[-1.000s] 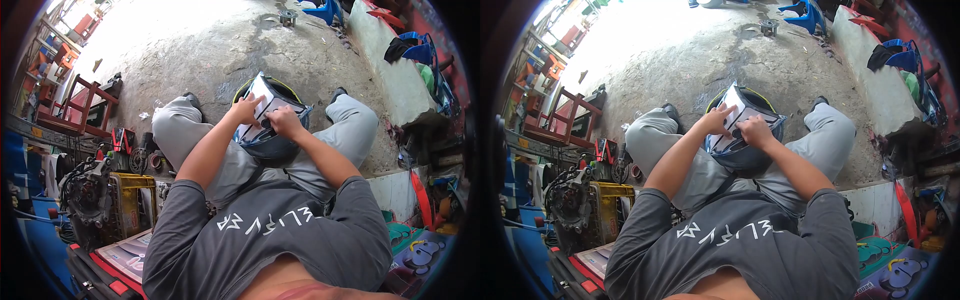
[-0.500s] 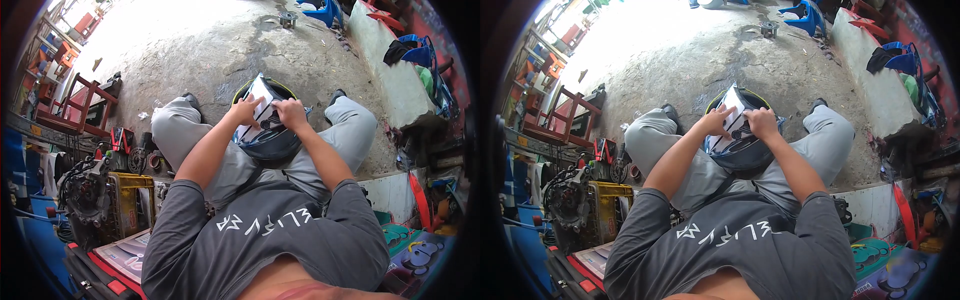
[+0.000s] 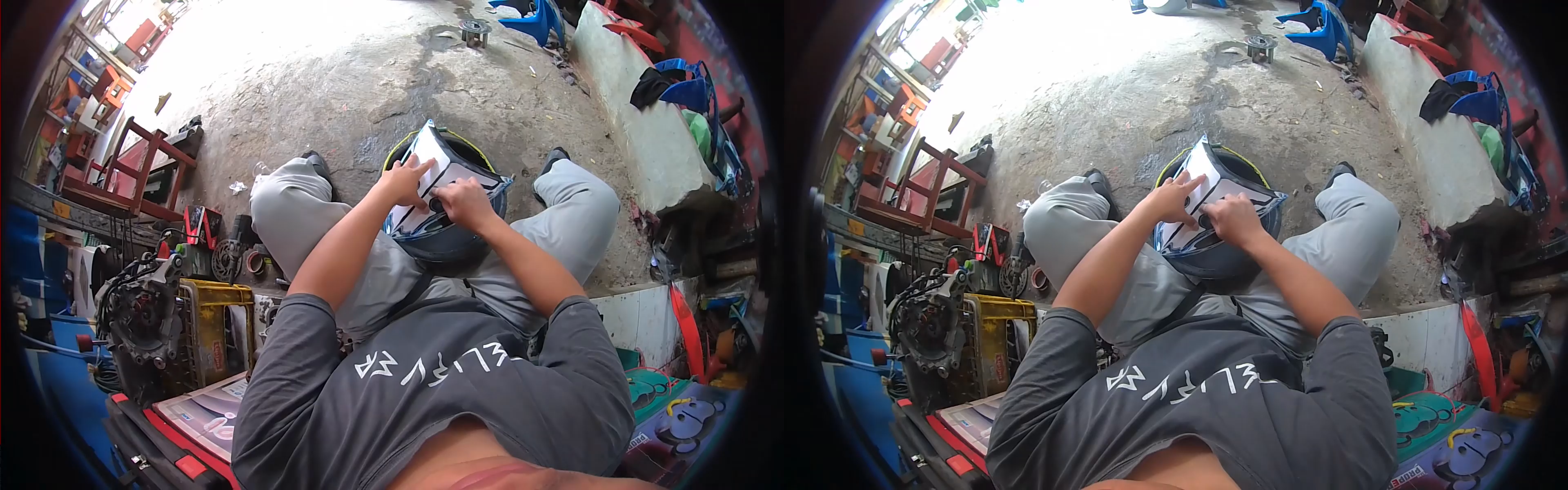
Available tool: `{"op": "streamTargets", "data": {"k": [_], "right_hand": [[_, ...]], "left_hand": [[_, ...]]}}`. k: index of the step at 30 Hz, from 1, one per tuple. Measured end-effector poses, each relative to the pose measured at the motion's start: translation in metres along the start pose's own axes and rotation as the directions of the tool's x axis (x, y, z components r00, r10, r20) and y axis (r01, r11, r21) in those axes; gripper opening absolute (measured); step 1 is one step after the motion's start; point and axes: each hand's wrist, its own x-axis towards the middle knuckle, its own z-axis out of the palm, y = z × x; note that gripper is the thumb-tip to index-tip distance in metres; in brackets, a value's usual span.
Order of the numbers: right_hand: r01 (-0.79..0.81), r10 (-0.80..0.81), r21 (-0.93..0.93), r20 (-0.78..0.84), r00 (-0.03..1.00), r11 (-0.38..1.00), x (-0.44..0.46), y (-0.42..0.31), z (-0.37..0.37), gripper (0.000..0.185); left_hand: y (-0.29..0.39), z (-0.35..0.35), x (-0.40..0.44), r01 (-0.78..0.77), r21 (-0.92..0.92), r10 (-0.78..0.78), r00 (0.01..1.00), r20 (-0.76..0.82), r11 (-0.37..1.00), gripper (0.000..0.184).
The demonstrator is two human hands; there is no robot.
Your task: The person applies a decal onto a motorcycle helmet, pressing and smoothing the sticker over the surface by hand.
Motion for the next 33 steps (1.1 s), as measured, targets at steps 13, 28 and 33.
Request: {"op": "streamTargets", "data": {"k": [13,28,33], "right_hand": [[0.017,-0.013,0.080,-0.043,0.999,0.997,0.004,0.008,-0.002,0.021],[-0.109,0.125,0.116,-0.140,0.982,0.987,0.007,0.033,-0.009,0.022],[0.015,-0.021,0.144,0.037,0.999,0.989,0.001,0.010,0.000,0.023]], "left_hand": [[0.008,-0.012,-0.008,0.005,-0.028,-0.005,0.999,0.032,1.000,0.135],[0.008,-0.012,-0.008,-0.001,-0.023,0.001,1.000,0.023,1.000,0.135],[0.005,-0.008,-0.006,-0.005,-0.003,0.005,1.000,-0.002,1.000,0.135]]}}
